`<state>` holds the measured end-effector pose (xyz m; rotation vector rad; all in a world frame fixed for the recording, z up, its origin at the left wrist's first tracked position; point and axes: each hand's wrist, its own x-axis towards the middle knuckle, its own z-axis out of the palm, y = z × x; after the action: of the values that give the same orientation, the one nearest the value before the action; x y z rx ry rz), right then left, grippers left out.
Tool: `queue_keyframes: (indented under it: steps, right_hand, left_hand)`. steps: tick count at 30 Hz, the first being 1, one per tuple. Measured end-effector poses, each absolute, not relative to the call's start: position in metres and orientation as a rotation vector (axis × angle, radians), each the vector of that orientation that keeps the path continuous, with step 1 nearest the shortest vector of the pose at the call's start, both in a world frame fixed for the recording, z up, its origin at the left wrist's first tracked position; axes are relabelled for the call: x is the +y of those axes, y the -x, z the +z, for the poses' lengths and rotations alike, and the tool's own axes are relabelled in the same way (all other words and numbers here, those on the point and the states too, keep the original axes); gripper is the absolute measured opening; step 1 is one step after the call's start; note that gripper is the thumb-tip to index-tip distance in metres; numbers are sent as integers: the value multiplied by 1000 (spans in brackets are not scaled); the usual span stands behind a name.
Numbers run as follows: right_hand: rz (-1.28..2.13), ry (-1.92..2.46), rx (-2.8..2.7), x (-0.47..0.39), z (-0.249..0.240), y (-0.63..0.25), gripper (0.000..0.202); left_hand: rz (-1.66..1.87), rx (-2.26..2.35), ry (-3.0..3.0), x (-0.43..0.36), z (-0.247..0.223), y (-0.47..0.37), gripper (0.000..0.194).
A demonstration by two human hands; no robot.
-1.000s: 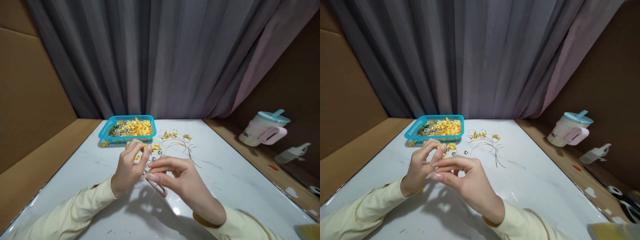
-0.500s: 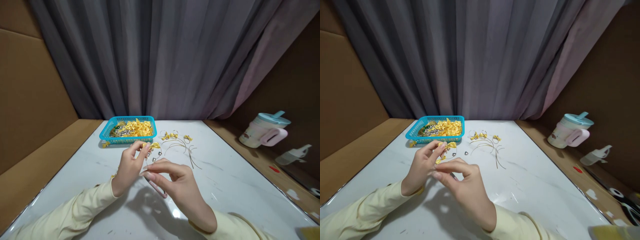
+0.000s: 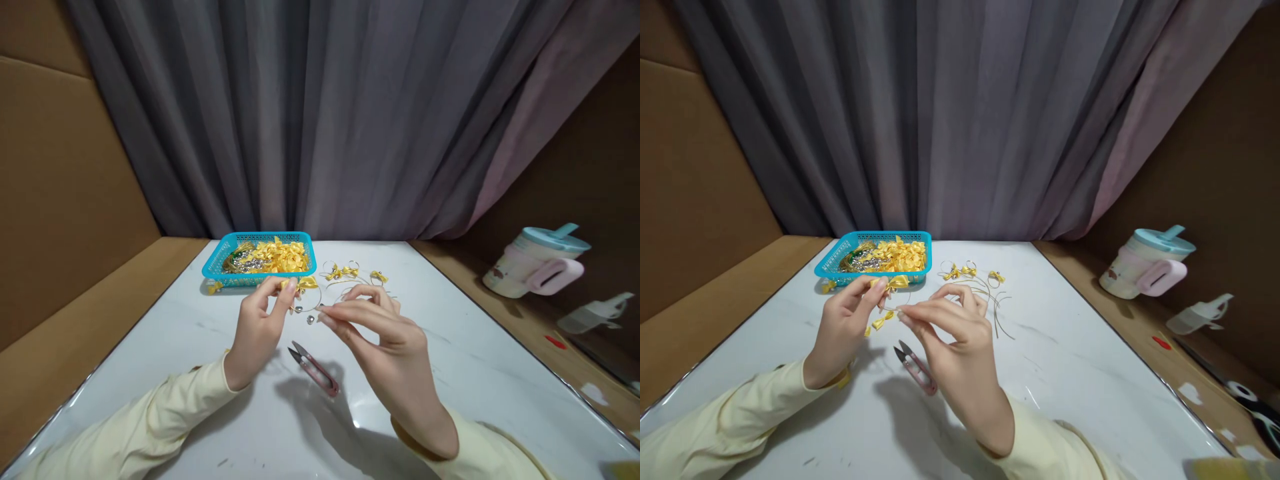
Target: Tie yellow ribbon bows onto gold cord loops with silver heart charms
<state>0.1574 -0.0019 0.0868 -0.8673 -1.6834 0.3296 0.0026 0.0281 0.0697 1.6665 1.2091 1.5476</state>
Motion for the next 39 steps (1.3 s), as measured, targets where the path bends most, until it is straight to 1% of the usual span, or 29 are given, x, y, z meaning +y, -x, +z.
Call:
queue_keyframes:
  steps: [9,27,39]
  right_hand:
    - [255,1118,-1697,7,81,-156,10]
    - [323,1124,-1659,6,83,-154,10]
    - [294,1130,-1663,5,82,-154,13]
  left_hand:
    - [1560,1186,-1764,25,63,-1,22]
    - [1575,1161,-1819,24,62,-1,21]
    - [1572,1171,-1850,24,63,-2,21]
